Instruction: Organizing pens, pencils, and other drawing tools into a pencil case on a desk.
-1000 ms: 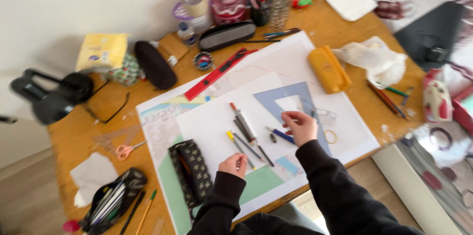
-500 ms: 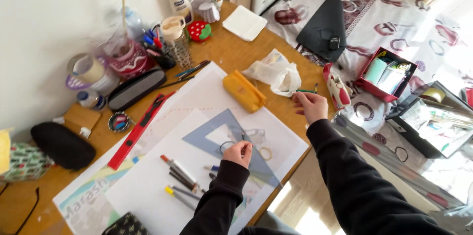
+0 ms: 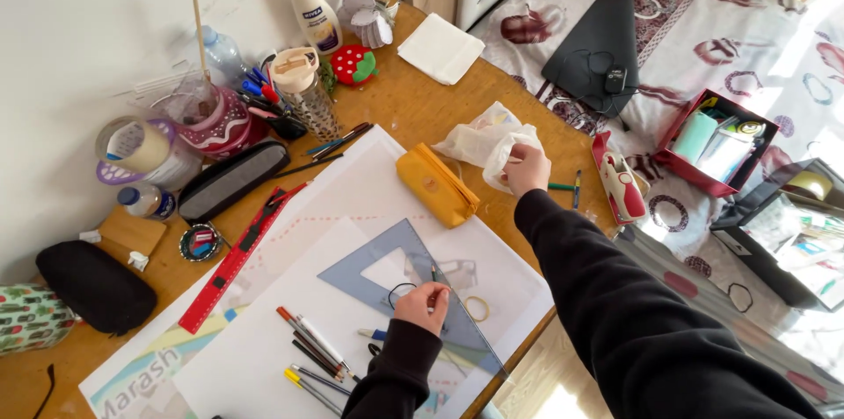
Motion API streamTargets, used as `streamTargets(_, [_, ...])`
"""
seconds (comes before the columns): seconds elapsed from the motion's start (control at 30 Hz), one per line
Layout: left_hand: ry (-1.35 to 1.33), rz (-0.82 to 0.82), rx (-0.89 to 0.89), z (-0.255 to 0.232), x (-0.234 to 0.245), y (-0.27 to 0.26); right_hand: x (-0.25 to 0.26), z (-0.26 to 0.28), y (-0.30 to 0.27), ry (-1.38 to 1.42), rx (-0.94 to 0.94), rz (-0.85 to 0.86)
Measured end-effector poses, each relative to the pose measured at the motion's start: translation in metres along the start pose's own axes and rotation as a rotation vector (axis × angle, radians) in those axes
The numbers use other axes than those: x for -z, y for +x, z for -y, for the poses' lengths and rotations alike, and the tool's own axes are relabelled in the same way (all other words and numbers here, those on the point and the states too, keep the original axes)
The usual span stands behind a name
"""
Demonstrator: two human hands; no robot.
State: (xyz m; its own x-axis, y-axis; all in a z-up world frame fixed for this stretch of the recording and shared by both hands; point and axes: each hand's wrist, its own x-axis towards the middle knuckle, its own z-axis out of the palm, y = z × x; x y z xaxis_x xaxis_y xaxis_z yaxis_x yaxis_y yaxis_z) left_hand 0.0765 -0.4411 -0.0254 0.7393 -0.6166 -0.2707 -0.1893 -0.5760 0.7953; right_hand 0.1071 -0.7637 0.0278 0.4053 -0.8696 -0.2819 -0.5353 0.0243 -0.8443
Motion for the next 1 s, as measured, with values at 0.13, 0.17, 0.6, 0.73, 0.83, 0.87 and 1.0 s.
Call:
streamTargets(0.13, [-0.005,-0.041,-0.010,0.018,0.015,0.000,-0.001,-0.027,0.011,0.145,0.073,-0.024])
streamTargets(0.17, [-0.021,-0.046,0.009,0.014,0.024,-0.003,0.003,-0.020,0.002,0.139,0.044,-0.038])
streamTargets(0.6, [-0.189,-0.246,0.175,0.055,0.102,-0.077,-0.007,-0.057,-0.166,-0.079,0.288,-0.006])
streamTargets(0.73, [-0.222,-0.327,0.327,0.096,0.130,-0.133,-0.058,-0.089,-0.237,-0.040,0.201,0.311])
streamTargets(0.83, [-0.165,-0.393,0.369,0.141,0.135,-0.176,-0.090,-0.082,-0.291,-0.159,0.213,0.524])
streamTargets(0.87, [-0.186,-0.426,0.384,0.156,0.132,-0.187,-0.099,-0.075,-0.306,-0.212,0.147,0.591])
streamTargets(1.0, [-0.262,-0.495,0.462,0.160,0.142,-0.235,-0.140,-0.059,-0.345,-0.462,0.142,0.706])
